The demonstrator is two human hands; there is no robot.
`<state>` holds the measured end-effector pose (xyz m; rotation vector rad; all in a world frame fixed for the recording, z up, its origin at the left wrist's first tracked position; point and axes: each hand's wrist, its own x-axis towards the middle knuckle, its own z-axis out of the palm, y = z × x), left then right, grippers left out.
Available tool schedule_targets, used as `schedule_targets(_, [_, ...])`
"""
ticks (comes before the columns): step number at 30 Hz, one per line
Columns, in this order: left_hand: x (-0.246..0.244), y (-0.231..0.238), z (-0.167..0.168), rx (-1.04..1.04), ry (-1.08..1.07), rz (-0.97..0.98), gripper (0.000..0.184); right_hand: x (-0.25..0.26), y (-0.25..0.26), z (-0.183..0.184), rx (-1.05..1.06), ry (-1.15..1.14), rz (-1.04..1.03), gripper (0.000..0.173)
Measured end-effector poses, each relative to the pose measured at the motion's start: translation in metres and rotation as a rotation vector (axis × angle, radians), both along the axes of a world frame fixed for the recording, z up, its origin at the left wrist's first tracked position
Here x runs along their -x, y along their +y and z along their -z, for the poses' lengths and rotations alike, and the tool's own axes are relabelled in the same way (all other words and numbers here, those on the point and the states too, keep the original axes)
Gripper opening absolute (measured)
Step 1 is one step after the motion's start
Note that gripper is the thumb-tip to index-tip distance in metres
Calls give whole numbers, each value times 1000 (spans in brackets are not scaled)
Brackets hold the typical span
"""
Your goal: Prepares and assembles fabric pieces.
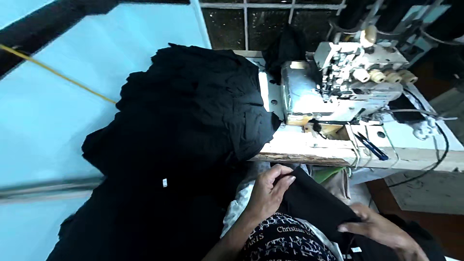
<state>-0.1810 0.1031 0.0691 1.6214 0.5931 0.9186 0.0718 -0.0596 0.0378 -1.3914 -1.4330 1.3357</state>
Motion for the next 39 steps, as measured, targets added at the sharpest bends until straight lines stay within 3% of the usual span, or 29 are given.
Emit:
schedule_targets(3, [-10, 1, 34, 120, 343, 73, 27, -29, -28, -7, 114, -26, 1, 18])
schedule_targets(5, [-19, 2, 60, 141, 618, 260, 34, -40, -35, -7, 298, -338, -22, 22])
schedule_targets(7, [-23, 0, 82, 69, 855, 451, 38, -40, -30, 7, 520, -654, -90, 38])
schedule_targets(9, [-18, -1, 90, 5, 955, 519, 41, -31, -21, 19, 560, -847, -114, 45])
schedule_targets(12, [5, 6, 76, -19, 833, 348, 35, -10, 9, 15, 226, -831, -114, 41])
schedule_targets(17, [62, 25, 56, -319, 483, -345, 19, 57, 92, -10, -349, -897, -82, 26])
schedule_targets(21, [121, 58, 51, -459, 545, -735, 16, 114, 142, -26, -697, -874, -73, 21])
schedule_targets(23, [146, 77, 48, -544, 580, -835, 14, 129, 169, -28, -831, -886, -36, 21])
schedule_targets(25, [163, 96, 47, -615, 645, -827, 15, 129, 200, -31, -856, -905, -48, 25])
schedule_targets(28, [174, 123, 50, -622, 800, -653, 29, 124, 246, -41, -633, -1042, -249, 47])
schedule_targets(31, [180, 139, 58, -709, 828, -603, 28, 126, 272, -47, -578, -994, -347, 15])
schedule_targets(33, [183, 142, 58, -764, 818, -594, 25, 121, 270, -50, -698, -950, -294, 5])
schedule_targets(39, [172, 137, 62, -1000, 842, -571, 25, 87, 234, -66, -806, -996, 28, 16])
